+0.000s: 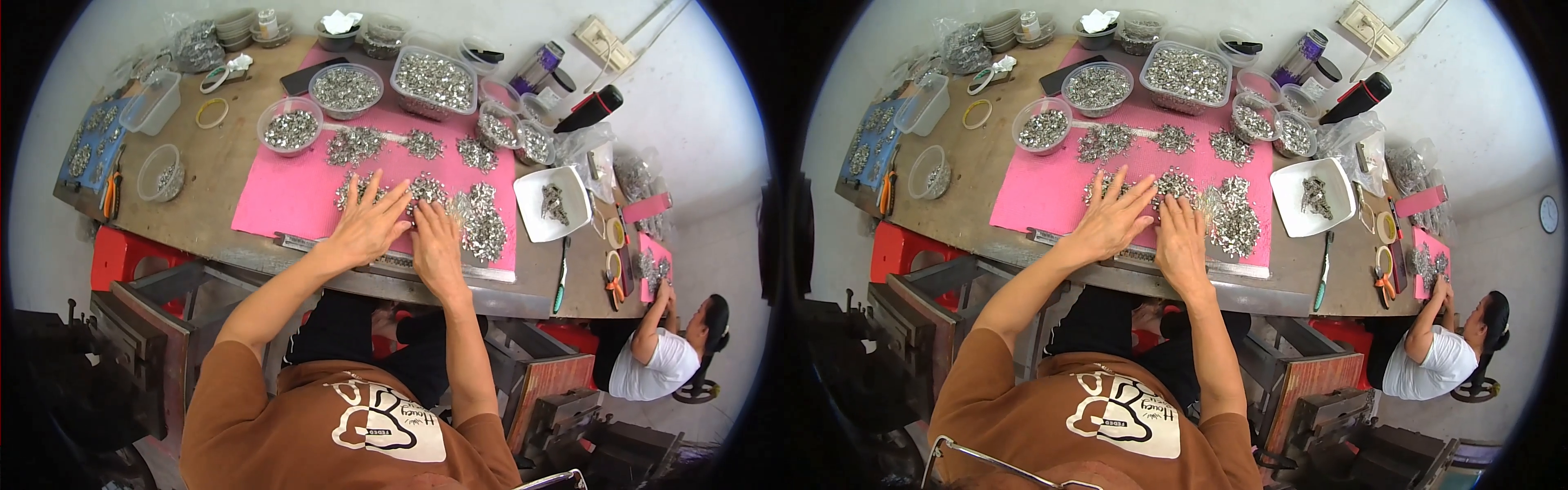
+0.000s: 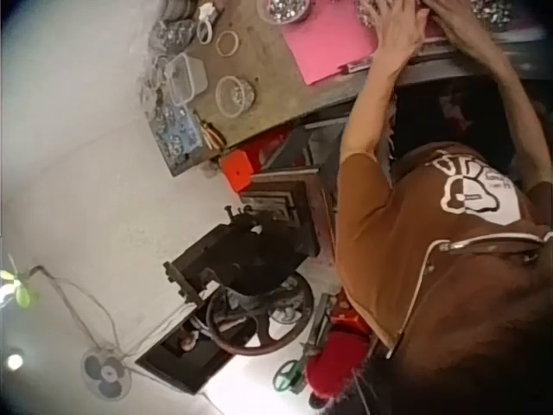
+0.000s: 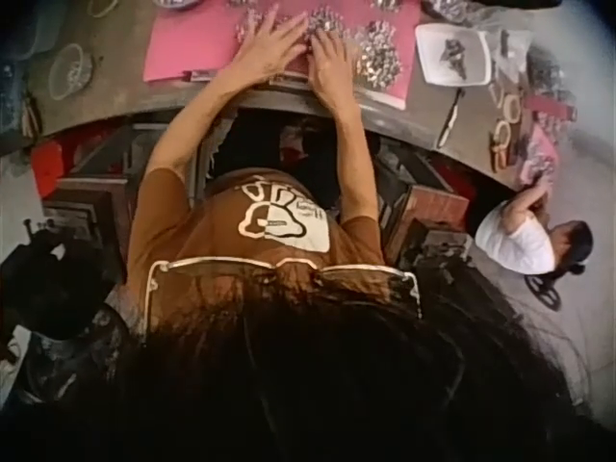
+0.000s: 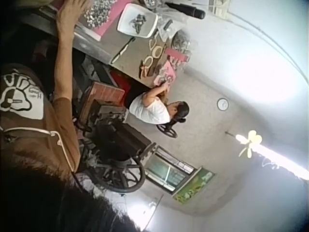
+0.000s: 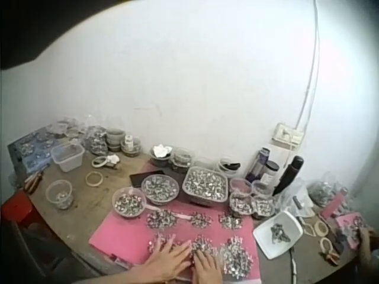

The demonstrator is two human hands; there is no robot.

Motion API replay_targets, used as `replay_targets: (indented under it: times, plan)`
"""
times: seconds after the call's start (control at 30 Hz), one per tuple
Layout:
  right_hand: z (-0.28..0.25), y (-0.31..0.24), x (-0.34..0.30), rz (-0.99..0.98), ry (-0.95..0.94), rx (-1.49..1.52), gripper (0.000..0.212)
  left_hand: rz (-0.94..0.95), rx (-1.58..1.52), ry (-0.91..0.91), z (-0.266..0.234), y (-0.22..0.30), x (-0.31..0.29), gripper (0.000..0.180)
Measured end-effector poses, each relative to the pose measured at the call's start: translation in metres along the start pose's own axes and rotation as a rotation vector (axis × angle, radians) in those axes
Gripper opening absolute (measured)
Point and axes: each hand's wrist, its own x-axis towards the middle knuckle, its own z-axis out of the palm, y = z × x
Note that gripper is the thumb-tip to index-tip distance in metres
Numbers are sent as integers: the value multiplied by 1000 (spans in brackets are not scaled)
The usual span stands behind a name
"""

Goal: The person sorts and arranges small metal pieces on a workspace using a ruler.

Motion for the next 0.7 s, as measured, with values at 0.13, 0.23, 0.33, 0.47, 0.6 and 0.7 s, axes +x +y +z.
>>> replay_targets:
  times: [0.13,0.23,0.33,0.47,0.6,0.7]
  plan:
    - [-16,2,-15,-22,-116,99,37,-9,-102,-335,-7,0,-4,48]
    - [-35,6,-22,-63,-138,172,31,49,-150,-423,-22,0,-21,39]
    - [-39,13,-23,-46,-74,263,24,-43,-264,-320,-27,-5,-27,29]
    - [-28,12,-17,108,54,287,14,-112,-318,-140,-19,-13,-13,16]
    - [-17,7,-14,94,108,234,11,-93,-233,-47,-1,-8,0,10]
    - [-16,2,-11,130,113,234,12,-98,-172,-29,13,-6,3,11]
